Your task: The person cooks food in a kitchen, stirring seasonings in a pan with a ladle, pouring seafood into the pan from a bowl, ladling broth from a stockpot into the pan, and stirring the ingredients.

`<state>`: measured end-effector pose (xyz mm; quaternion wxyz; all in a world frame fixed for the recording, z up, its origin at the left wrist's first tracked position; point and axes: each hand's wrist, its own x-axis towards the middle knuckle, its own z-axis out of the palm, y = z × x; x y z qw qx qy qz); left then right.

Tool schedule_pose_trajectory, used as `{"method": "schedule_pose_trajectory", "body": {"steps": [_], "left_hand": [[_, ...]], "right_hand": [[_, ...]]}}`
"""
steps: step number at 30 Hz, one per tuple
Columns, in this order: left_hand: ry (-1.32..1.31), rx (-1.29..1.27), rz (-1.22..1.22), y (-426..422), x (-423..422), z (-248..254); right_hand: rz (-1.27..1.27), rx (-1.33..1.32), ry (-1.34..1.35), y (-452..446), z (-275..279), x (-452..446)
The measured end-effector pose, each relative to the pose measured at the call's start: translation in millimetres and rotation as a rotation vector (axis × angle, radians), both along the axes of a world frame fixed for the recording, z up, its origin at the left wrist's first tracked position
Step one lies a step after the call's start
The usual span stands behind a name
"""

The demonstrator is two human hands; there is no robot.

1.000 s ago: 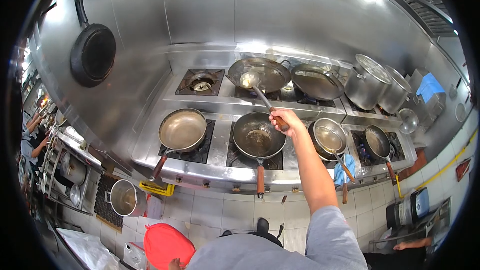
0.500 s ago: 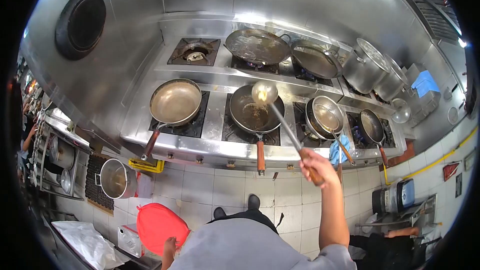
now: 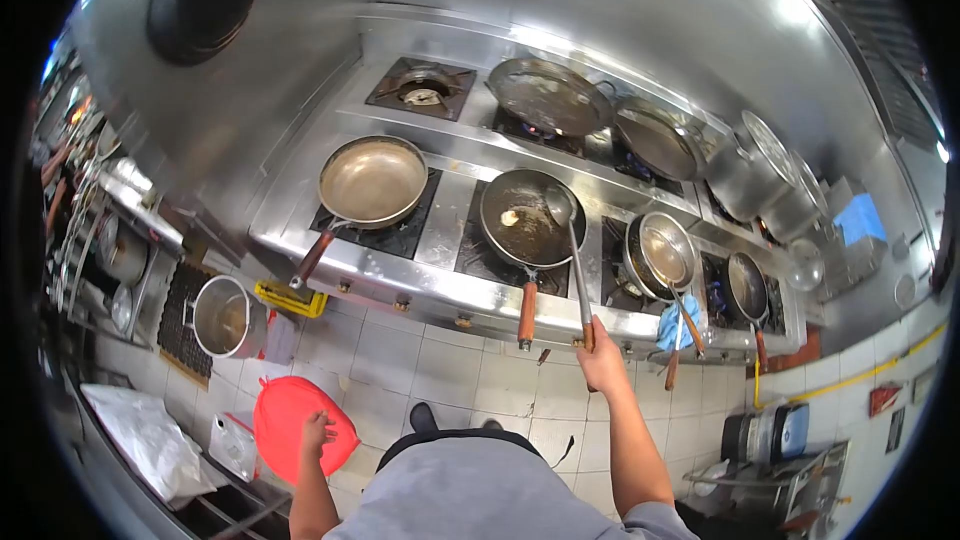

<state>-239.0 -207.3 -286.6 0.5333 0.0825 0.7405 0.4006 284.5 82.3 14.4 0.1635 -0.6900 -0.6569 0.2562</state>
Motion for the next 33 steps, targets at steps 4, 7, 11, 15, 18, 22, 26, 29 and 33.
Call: {"method": "schedule_pose_trajectory", "body": {"steps": [4, 7, 11, 15, 18, 22, 26, 29, 33], "left_hand": [[0.0, -0.027, 0.147, -50, 45, 11], [-0.032, -0.13, 0.26, -114, 92, -3], [-0.142, -0.226, 0.506, -209, 181, -31], [-0.172, -0.223, 0.747, -266, 302, -31], [-0.197, -0.203, 0.841, -285, 411, -35], [-0.312, -0.218, 0.816, -288, 537, -15], [-0.353, -0.225, 0.83, -296, 603, 16], [-0.36, -0.235, 0.886, -308, 618, 46], [-0.364, -0.247, 1.012, -327, 621, 79]], "right_hand": [[-0.011, -0.164, 0.229, 6, 7, 16], [-0.013, -0.429, 0.775, 23, 15, 29], [0.077, -0.198, 0.46, 45, -34, 46], [0.158, -0.336, 0.538, 51, -18, 50], [0.119, -0.602, 0.907, 63, -26, 62], [0.079, -0.569, 1.194, 77, -90, 79], [0.168, -0.887, 1.416, 83, -200, 74], [0.242, -1.06, 1.077, 75, -259, 22], [0.21, -0.934, 0.736, 84, -314, -61]]}}
